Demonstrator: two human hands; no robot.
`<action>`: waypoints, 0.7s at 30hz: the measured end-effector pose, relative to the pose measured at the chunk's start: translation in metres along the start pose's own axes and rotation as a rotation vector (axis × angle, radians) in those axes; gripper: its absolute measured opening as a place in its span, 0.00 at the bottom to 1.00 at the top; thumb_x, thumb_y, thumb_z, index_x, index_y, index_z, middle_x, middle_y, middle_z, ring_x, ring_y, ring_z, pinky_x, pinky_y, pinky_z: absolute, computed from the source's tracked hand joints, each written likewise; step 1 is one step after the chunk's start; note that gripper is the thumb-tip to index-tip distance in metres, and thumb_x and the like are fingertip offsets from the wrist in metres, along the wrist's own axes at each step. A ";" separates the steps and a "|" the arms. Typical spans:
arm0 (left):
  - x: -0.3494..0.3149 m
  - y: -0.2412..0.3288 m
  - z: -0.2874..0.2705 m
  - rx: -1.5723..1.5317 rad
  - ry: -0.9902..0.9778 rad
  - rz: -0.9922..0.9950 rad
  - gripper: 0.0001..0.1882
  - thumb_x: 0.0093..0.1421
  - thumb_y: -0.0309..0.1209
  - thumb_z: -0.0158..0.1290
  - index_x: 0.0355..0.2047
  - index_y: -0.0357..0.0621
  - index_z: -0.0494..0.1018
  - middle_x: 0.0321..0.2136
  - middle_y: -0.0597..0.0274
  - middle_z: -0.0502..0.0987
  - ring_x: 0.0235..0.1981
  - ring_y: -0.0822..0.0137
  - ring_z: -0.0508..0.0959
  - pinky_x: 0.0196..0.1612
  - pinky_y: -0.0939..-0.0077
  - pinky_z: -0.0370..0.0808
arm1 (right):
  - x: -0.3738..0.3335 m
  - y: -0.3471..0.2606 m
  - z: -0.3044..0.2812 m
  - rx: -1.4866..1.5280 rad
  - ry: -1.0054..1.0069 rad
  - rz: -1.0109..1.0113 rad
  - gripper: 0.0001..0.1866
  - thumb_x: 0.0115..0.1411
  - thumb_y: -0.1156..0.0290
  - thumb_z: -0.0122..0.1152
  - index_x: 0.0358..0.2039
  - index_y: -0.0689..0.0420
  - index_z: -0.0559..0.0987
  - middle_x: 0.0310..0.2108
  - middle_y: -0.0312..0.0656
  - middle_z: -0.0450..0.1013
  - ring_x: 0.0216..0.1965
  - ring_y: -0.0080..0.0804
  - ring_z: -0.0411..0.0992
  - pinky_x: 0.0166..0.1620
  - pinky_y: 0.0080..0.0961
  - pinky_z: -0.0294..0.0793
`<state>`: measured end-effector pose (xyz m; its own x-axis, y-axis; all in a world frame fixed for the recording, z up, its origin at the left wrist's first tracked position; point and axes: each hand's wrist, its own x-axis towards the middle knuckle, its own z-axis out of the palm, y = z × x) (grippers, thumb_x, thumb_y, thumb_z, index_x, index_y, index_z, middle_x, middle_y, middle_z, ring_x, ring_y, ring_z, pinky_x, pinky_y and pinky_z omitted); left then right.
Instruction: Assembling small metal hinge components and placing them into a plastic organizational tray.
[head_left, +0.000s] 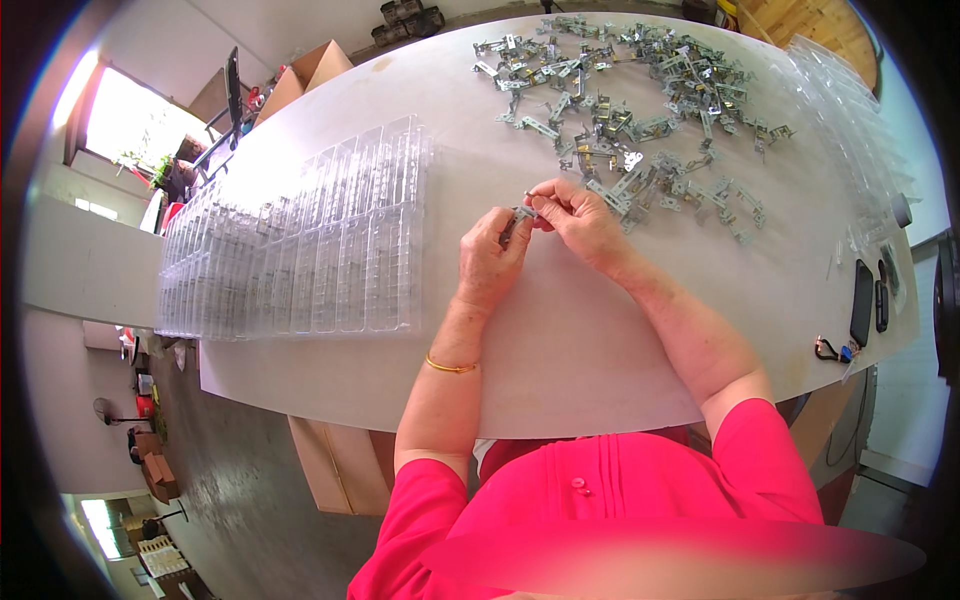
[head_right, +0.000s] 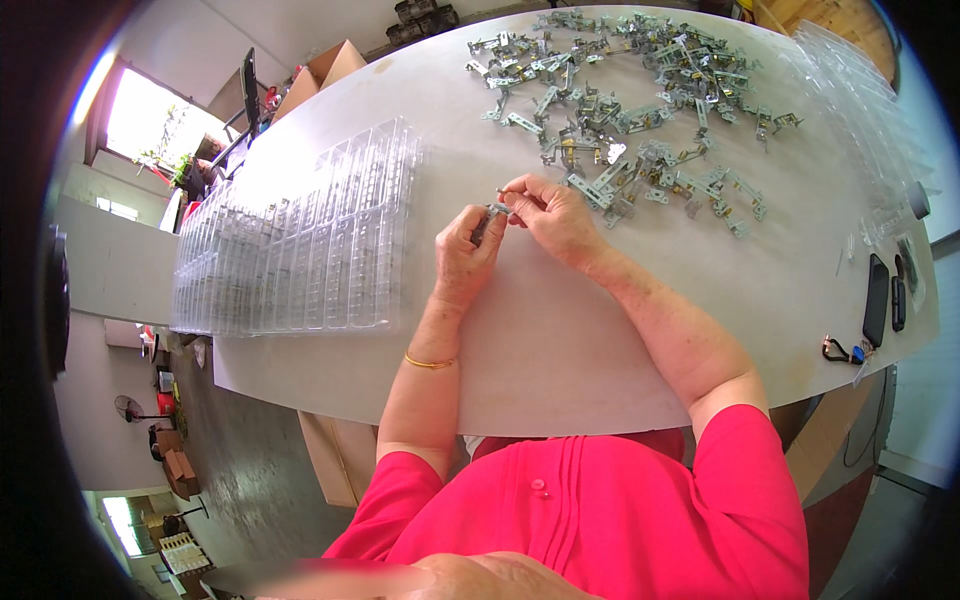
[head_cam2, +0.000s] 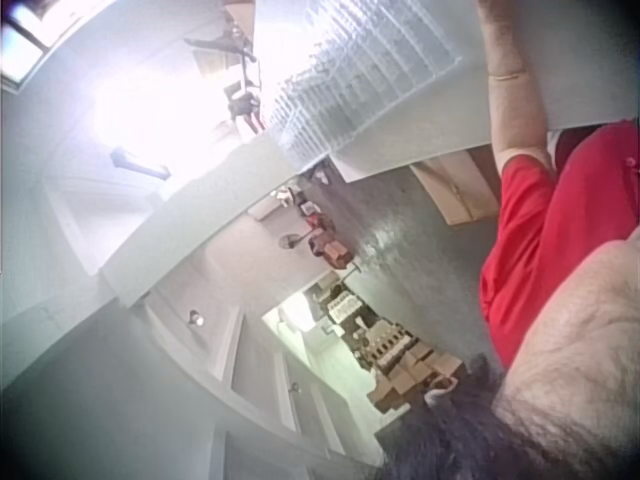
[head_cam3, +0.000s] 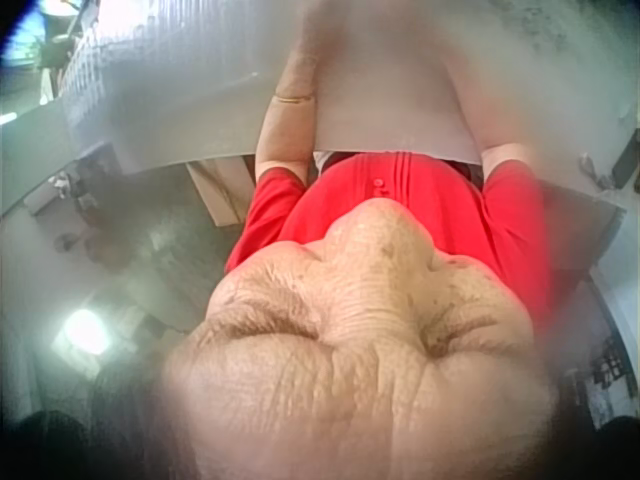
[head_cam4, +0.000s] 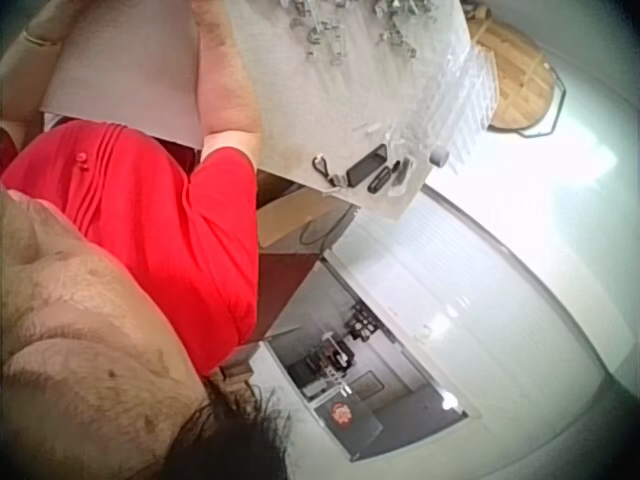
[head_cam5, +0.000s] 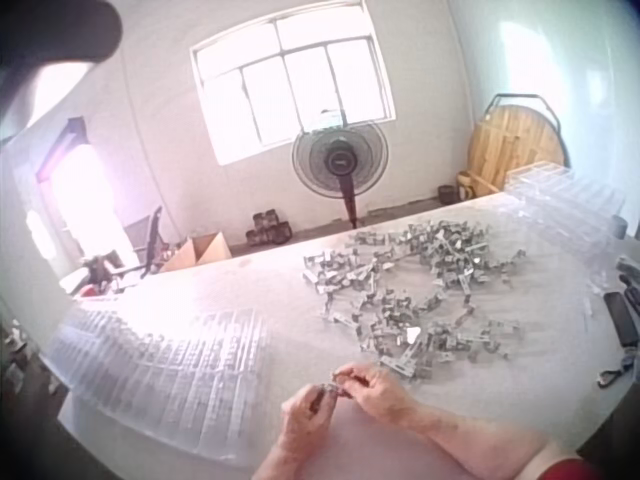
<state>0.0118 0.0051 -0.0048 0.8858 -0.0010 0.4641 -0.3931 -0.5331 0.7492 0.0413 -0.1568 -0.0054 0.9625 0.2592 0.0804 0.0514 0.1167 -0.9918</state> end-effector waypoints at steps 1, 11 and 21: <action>0.000 0.000 0.000 0.023 -0.034 0.016 0.10 0.59 0.30 0.61 0.29 0.37 0.73 0.20 0.59 0.71 0.19 0.69 0.67 0.24 0.74 0.68 | 0.000 -0.001 0.000 0.000 0.000 -0.001 0.07 0.67 0.72 0.57 0.41 0.59 0.79 0.35 0.33 0.77 0.36 0.18 0.74 0.41 0.18 0.76; 0.003 0.001 -0.013 -0.189 -0.211 -0.183 0.15 0.63 0.35 0.49 0.38 0.34 0.78 0.27 0.61 0.79 0.26 0.75 0.75 0.32 0.78 0.73 | 0.005 -0.002 -0.007 0.080 0.130 -0.096 0.08 0.68 0.70 0.56 0.43 0.59 0.79 0.37 0.34 0.78 0.34 0.20 0.75 0.39 0.20 0.79; 0.003 -0.004 -0.003 -0.410 -0.115 -0.368 0.10 0.64 0.31 0.55 0.42 0.37 0.75 0.29 0.66 0.79 0.26 0.76 0.77 0.30 0.83 0.73 | 0.003 0.000 -0.006 -0.287 0.239 -0.231 0.06 0.65 0.71 0.60 0.40 0.57 0.81 0.33 0.36 0.79 0.33 0.20 0.76 0.35 0.22 0.75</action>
<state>0.0150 0.0100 -0.0050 0.9948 0.0188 0.1001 -0.0964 -0.1432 0.9850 0.0456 -0.1614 -0.0057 0.9499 0.0242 0.3117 0.3120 -0.1340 -0.9406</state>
